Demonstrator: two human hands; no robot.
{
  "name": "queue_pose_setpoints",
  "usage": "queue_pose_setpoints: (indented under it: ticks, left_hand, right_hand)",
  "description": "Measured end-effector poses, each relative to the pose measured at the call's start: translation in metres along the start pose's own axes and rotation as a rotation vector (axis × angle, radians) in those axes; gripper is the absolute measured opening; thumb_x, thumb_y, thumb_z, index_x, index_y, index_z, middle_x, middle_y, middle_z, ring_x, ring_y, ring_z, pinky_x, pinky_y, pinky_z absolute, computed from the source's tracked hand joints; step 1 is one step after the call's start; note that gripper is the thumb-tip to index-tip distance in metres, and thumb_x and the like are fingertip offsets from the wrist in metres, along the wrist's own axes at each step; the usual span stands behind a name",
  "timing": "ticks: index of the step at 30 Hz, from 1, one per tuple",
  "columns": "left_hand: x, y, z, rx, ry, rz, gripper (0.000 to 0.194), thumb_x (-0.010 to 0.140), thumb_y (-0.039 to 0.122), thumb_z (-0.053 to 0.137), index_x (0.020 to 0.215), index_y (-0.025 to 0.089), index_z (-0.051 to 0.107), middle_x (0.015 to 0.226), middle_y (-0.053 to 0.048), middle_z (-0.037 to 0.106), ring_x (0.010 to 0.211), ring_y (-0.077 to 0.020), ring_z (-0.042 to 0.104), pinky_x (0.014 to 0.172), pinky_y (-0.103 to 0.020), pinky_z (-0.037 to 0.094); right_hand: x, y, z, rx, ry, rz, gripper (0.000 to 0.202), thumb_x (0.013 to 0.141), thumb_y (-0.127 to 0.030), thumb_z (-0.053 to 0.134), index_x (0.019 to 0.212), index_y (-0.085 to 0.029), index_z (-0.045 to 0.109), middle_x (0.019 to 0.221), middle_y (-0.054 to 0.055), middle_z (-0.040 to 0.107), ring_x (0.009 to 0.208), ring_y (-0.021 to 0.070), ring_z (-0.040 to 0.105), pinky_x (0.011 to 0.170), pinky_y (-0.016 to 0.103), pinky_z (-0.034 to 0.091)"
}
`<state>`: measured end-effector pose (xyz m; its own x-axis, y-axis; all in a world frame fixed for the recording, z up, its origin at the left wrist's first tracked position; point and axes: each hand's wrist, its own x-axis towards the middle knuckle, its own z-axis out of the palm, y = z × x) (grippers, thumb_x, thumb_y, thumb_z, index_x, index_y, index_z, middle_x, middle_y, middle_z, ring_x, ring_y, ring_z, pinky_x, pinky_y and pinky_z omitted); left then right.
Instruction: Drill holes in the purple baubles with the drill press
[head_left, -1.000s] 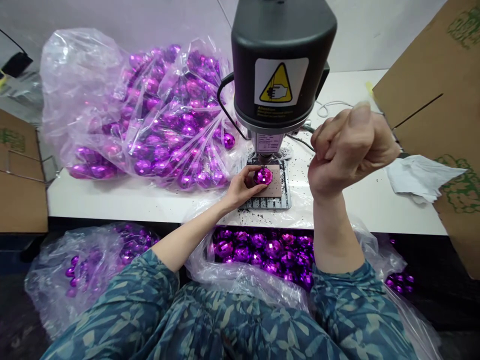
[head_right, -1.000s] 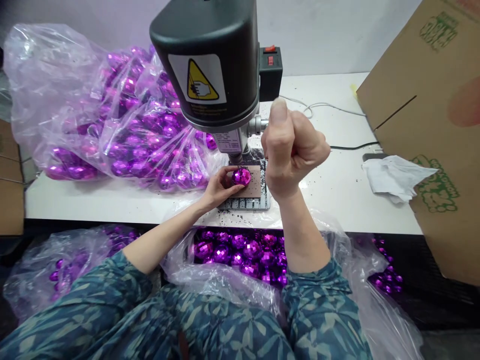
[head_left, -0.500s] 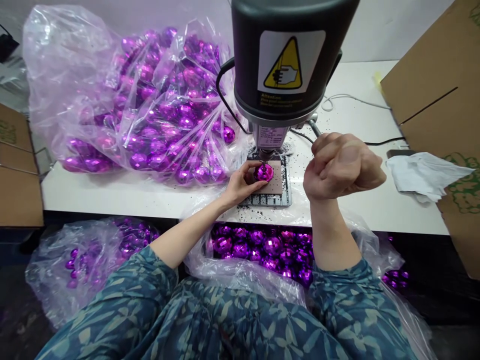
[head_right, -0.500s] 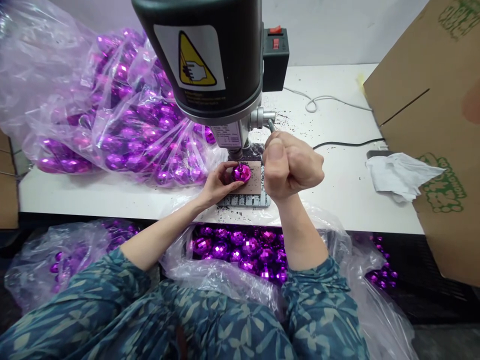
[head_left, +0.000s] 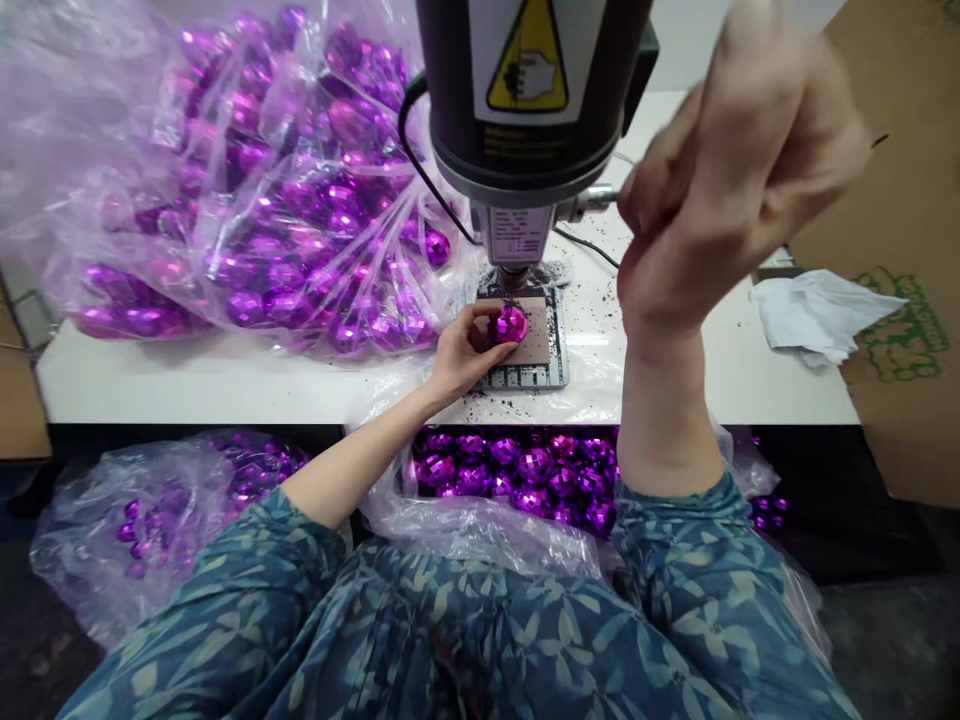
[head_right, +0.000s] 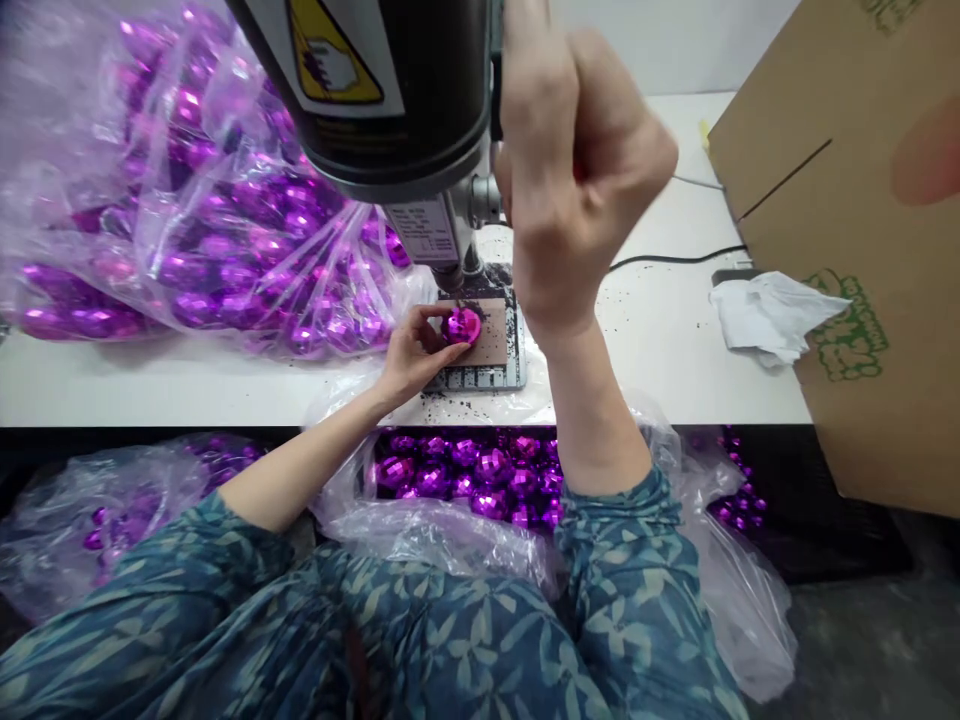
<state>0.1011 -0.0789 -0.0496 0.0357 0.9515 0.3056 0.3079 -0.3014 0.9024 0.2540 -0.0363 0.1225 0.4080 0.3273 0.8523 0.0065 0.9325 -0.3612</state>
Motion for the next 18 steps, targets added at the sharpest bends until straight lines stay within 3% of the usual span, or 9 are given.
queue_pose_setpoints:
  ticks: [3, 6, 9, 11, 13, 15, 17, 18]
  left_hand:
    - [-0.027, 0.023, -0.009, 0.069, -0.042, 0.096, 0.040, 0.078, 0.032, 0.089, 0.110, 0.022, 0.067, 0.098, -0.004, 0.070, 0.070, -0.0125, 0.058, 0.062, -0.028, 0.048]
    - [-0.065, 0.046, -0.012, -0.012, -0.410, 0.196, 0.035, 0.087, 0.037, 0.083, 0.114, 0.023, 0.065, 0.102, -0.006, 0.073, 0.084, -0.0179, 0.068, 0.070, -0.031, 0.056]
    - [-0.101, 0.055, -0.005, 0.000, -0.816, 0.308, 0.033, 0.095, 0.042, 0.073, 0.121, 0.023, 0.066, 0.110, -0.011, 0.073, 0.099, -0.0244, 0.071, 0.081, -0.038, 0.062]
    - [-0.119, 0.054, 0.004, 0.085, -0.953, 0.371, 0.034, 0.100, 0.040, 0.067, 0.129, 0.023, 0.065, 0.116, -0.014, 0.073, 0.101, -0.0272, 0.072, 0.083, -0.040, 0.062]
    - [-0.130, 0.051, 0.013, 0.136, -0.998, 0.440, 0.041, 0.102, 0.039, 0.064, 0.139, 0.023, 0.061, 0.126, -0.019, 0.071, 0.104, -0.0300, 0.074, 0.084, -0.041, 0.063]
    - [-0.131, 0.048, 0.017, 0.122, -0.958, 0.500, 0.046, 0.102, 0.039, 0.062, 0.144, 0.022, 0.058, 0.138, -0.023, 0.067, 0.113, -0.0326, 0.073, 0.089, -0.042, 0.063]
    - [-0.118, 0.047, 0.014, 0.054, -0.810, 0.512, 0.036, 0.102, 0.032, 0.060, 0.137, 0.023, 0.062, 0.136, -0.019, 0.070, 0.116, -0.0309, 0.073, 0.093, -0.043, 0.063]
    - [-0.106, 0.045, 0.009, 0.026, -0.683, 0.482, 0.028, 0.102, 0.025, 0.057, 0.128, 0.024, 0.066, 0.128, -0.016, 0.074, 0.114, -0.0285, 0.074, 0.092, -0.044, 0.063]
  right_hand:
    - [0.015, 0.003, 0.005, 0.062, -0.024, 0.063, 0.056, 0.086, -0.060, 0.065, 0.055, -0.025, 0.035, 0.042, -0.008, 0.038, 0.038, 0.0006, 0.032, 0.046, 0.023, 0.025]
    - [0.017, 0.010, 0.002, 0.072, -0.034, 0.101, 0.055, 0.081, -0.061, 0.068, 0.054, -0.025, 0.037, 0.041, -0.007, 0.039, 0.037, 0.0003, 0.037, 0.046, 0.022, 0.024]
    - [0.013, 0.014, 0.001, 0.094, 0.000, 0.072, 0.055, 0.080, -0.059, 0.071, 0.053, -0.023, 0.039, 0.041, -0.008, 0.040, 0.037, 0.0003, 0.042, 0.044, 0.020, 0.021]
    - [0.011, 0.014, 0.002, 0.117, 0.040, 0.038, 0.054, 0.083, -0.058, 0.070, 0.056, -0.021, 0.041, 0.041, -0.009, 0.039, 0.037, -0.0005, 0.038, 0.043, 0.019, 0.020]
    - [0.011, 0.010, 0.004, 0.124, 0.019, 0.027, 0.052, 0.086, -0.058, 0.066, 0.059, -0.020, 0.044, 0.042, -0.010, 0.037, 0.037, -0.0009, 0.032, 0.044, 0.019, 0.020]
    - [0.011, 0.006, 0.006, 0.108, -0.010, 0.039, 0.050, 0.087, -0.058, 0.065, 0.060, -0.020, 0.045, 0.044, -0.009, 0.034, 0.037, 0.0003, 0.030, 0.044, 0.022, 0.020]
    - [0.011, 0.003, 0.005, 0.070, -0.014, 0.068, 0.051, 0.085, -0.056, 0.068, 0.058, -0.020, 0.043, 0.045, -0.009, 0.034, 0.037, 0.0020, 0.031, 0.043, 0.025, 0.019]
    - [0.011, 0.003, 0.005, 0.056, -0.010, 0.071, 0.052, 0.085, -0.054, 0.069, 0.057, -0.021, 0.041, 0.044, -0.009, 0.034, 0.037, 0.0027, 0.031, 0.042, 0.026, 0.019]
